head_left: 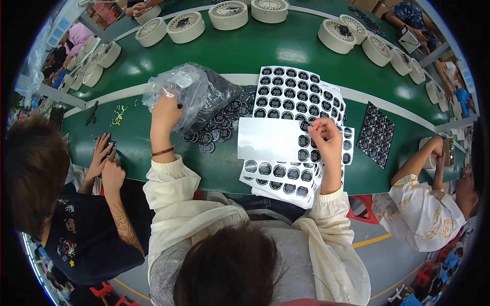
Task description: The person applies small circular labels from a label sheet onto electronic components by hand.
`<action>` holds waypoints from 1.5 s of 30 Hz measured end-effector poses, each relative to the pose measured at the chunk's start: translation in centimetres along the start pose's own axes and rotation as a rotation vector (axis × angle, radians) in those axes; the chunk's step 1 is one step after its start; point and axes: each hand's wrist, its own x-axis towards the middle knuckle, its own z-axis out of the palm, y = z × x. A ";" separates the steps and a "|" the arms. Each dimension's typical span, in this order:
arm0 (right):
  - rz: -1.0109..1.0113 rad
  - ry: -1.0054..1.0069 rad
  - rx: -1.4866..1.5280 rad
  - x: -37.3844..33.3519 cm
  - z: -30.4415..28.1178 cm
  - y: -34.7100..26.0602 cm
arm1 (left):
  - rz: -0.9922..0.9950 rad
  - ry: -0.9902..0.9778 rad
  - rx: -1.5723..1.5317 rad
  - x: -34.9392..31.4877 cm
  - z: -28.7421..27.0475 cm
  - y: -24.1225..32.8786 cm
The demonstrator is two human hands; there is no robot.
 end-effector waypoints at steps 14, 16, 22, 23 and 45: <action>0.013 -0.003 0.005 0.0 0.1 -0.1 | -0.166 0.137 -0.131 -0.9 0.0 -0.2; 0.020 -0.006 -0.001 0.0 0.0 0.0 | -0.180 0.176 -0.179 -1.1 -0.7 0.0; 0.007 -0.009 0.032 0.0 0.1 -0.2 | -0.305 0.467 -0.705 -3.0 -3.7 1.9; 0.007 -0.003 0.047 0.0 0.0 0.0 | -0.312 0.526 -0.836 -3.5 -4.3 2.9; 0.007 -0.020 0.699 0.3 0.8 -6.9 | -0.098 -0.296 -1.909 -0.1 0.2 19.6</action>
